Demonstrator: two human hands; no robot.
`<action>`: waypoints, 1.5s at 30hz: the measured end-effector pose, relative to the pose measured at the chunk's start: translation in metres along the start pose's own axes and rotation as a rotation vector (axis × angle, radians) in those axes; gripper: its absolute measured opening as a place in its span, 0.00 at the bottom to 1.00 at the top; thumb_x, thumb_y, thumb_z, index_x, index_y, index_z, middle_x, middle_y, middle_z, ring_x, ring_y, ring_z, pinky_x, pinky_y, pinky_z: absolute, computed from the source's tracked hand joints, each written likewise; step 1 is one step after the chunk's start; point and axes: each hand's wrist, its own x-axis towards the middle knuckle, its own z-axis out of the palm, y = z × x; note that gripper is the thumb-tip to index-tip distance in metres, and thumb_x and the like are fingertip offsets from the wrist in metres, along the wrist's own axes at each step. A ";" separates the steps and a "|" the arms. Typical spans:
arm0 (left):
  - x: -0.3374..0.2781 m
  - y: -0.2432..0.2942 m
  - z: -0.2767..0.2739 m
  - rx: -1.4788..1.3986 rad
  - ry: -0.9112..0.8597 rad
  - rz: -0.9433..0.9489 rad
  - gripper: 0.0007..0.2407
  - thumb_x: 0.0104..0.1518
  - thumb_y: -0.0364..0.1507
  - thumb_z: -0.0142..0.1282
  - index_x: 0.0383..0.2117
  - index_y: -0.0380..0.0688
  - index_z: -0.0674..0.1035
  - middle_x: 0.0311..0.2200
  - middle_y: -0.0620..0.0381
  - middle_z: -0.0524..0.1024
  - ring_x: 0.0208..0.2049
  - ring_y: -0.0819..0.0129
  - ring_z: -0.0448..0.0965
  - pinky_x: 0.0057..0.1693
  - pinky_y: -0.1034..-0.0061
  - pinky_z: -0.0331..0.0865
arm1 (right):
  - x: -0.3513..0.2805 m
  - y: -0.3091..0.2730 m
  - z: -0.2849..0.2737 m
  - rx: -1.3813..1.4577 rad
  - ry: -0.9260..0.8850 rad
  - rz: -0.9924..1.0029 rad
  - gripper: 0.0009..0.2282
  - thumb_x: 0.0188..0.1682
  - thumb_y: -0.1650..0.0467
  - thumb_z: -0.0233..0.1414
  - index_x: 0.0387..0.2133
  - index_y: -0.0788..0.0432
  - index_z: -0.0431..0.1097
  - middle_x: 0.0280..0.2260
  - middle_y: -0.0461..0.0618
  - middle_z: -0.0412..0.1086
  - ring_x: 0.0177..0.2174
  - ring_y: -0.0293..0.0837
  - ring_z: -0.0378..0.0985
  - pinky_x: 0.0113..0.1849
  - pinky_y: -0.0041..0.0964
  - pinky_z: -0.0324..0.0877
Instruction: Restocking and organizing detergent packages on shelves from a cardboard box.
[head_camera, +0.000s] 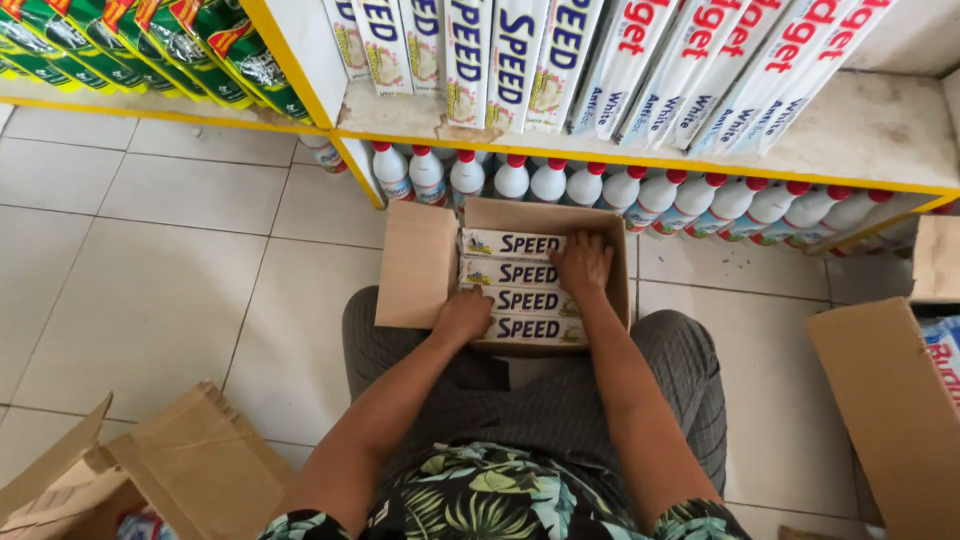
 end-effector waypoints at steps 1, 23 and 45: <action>0.001 -0.001 0.004 0.010 0.001 0.008 0.12 0.51 0.36 0.64 0.33 0.41 0.84 0.38 0.39 0.79 0.37 0.47 0.83 0.44 0.57 0.77 | 0.003 0.001 0.003 -0.027 0.030 -0.036 0.26 0.50 0.53 0.53 0.55 0.56 0.68 0.56 0.52 0.64 0.57 0.57 0.62 0.57 0.65 0.56; 0.002 -0.006 0.004 -0.125 0.179 -0.037 0.07 0.54 0.24 0.54 0.36 0.36 0.81 0.40 0.39 0.78 0.42 0.46 0.81 0.48 0.58 0.76 | -0.012 0.031 -0.002 0.147 0.016 -0.246 0.20 0.41 0.62 0.63 0.47 0.54 0.74 0.48 0.58 0.70 0.52 0.63 0.69 0.53 0.65 0.57; 0.001 0.032 -0.189 -0.907 0.965 0.111 0.16 0.59 0.23 0.67 0.51 0.38 0.75 0.40 0.53 0.76 0.36 0.72 0.80 0.42 0.77 0.78 | -0.040 -0.007 -0.045 1.106 -0.602 -0.327 0.15 0.49 0.64 0.60 0.45 0.61 0.76 0.40 0.46 0.77 0.41 0.37 0.74 0.44 0.35 0.70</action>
